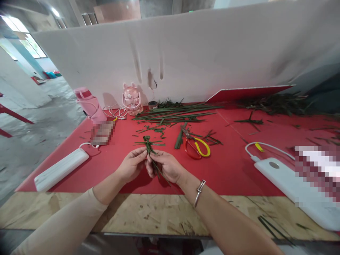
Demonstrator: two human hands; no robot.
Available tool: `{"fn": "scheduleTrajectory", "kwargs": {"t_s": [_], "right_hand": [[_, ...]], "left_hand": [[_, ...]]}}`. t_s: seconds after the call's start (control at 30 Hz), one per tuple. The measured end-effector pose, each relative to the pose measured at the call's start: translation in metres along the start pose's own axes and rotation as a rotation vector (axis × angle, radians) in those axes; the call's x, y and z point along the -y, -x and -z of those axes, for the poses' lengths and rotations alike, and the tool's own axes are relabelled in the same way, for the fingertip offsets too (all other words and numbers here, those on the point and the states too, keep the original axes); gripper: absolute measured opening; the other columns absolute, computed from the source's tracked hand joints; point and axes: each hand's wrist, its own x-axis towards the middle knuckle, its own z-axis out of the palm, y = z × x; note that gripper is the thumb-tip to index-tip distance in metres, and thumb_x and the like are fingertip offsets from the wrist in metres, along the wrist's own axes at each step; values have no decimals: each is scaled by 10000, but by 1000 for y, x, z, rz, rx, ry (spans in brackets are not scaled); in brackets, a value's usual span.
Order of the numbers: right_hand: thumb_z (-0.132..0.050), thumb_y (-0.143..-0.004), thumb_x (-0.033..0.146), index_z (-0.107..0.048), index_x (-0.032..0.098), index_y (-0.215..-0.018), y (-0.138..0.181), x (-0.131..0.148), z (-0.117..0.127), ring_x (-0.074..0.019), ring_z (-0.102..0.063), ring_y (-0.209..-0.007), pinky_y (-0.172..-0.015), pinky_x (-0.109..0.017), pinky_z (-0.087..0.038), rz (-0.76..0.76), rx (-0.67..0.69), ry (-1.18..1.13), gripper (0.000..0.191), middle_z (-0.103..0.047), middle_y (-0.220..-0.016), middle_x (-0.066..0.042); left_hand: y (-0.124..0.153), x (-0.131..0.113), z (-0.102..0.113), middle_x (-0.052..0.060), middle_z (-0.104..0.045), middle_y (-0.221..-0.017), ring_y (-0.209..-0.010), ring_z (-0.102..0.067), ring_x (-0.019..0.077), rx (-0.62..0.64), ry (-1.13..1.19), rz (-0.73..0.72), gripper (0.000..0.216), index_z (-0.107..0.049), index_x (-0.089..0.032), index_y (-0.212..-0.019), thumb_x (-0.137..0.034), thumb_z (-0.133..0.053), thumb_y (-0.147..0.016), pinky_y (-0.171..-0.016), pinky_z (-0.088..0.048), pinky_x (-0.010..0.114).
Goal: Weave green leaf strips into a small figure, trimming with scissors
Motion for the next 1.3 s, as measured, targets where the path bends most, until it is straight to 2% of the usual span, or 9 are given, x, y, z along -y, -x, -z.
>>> {"fn": "scheduleTrajectory", "kwargs": {"t_s": [0.23,0.43,0.57,0.7,0.8,0.9,1.03,1.17,1.3], "right_hand": [[-551,-745,402,-492,160,-528,-4,-1,-3,-85,-457,-345,-395,-199,-347,86,-156,202,331,-521,-386,15],[-519,-735,415,-480,175,-512,-4,-2,-8,-79,-421,-328,-392,-205,-341,65,-231,294,330,-506,-368,27],[-497,-733,412,-461,182,-492,-3,-2,-11,-79,-404,-322,-389,-209,-337,67,-308,355,335,-483,-352,30],[-443,-788,394,-463,175,-487,-3,-2,-10,-72,-398,-337,-388,-203,-318,85,-327,472,373,-482,-369,24],[-419,-829,387,-502,162,-525,-2,-3,-9,-76,-408,-375,-401,-206,-314,123,-338,598,387,-496,-413,21],[-520,-786,375,-552,159,-652,-2,-5,-9,-94,-467,-470,-449,-210,-361,253,-420,676,256,-545,-524,19],[-616,-729,341,-556,174,-844,-4,-6,-8,-126,-565,-649,-580,-225,-450,407,-499,576,212,-613,-733,-13],[-618,-729,349,-536,194,-825,-5,-4,-3,-88,-479,-421,-416,-212,-382,334,-523,475,200,-528,-551,53],[-626,-716,337,-542,178,-791,-4,-2,-2,-71,-450,-379,-385,-197,-356,260,-511,440,195,-485,-495,72]], "left_hand": [[-4,2,6,2,-626,-649,-569,-547,76,-161,18,-77,246,-648,-124,-702,-289,-772,-567,-577,-433,203],[-5,7,11,-16,-593,-626,-576,-509,70,-131,-60,-143,190,-651,-142,-707,-310,-715,-646,-587,-397,207],[-4,5,10,-24,-579,-618,-566,-487,62,-165,-118,-154,210,-648,-143,-708,-314,-732,-620,-578,-385,199],[-3,3,4,-15,-599,-656,-581,-493,62,-215,-150,-176,203,-659,-145,-732,-322,-708,-646,-606,-409,200],[-2,5,1,-18,-590,-636,-585,-491,62,-248,-173,-199,200,-654,-141,-714,-335,-680,-674,-611,-412,195],[-2,6,1,-17,-593,-646,-598,-502,65,-259,-143,-203,214,-649,-141,-736,-349,-663,-690,-624,-415,197],[-2,6,2,-18,-573,-596,-546,-477,65,-246,-224,-182,226,-646,-136,-706,-362,-636,-715,-573,-399,197],[1,5,-1,6,-617,-601,-568,-519,102,-201,-385,-165,230,-688,-143,-733,-353,-596,-747,-611,-432,236],[3,5,-6,22,-682,-694,-627,-563,118,-380,-472,-241,178,-713,-156,-794,-290,-647,-697,-657,-464,248]]}}
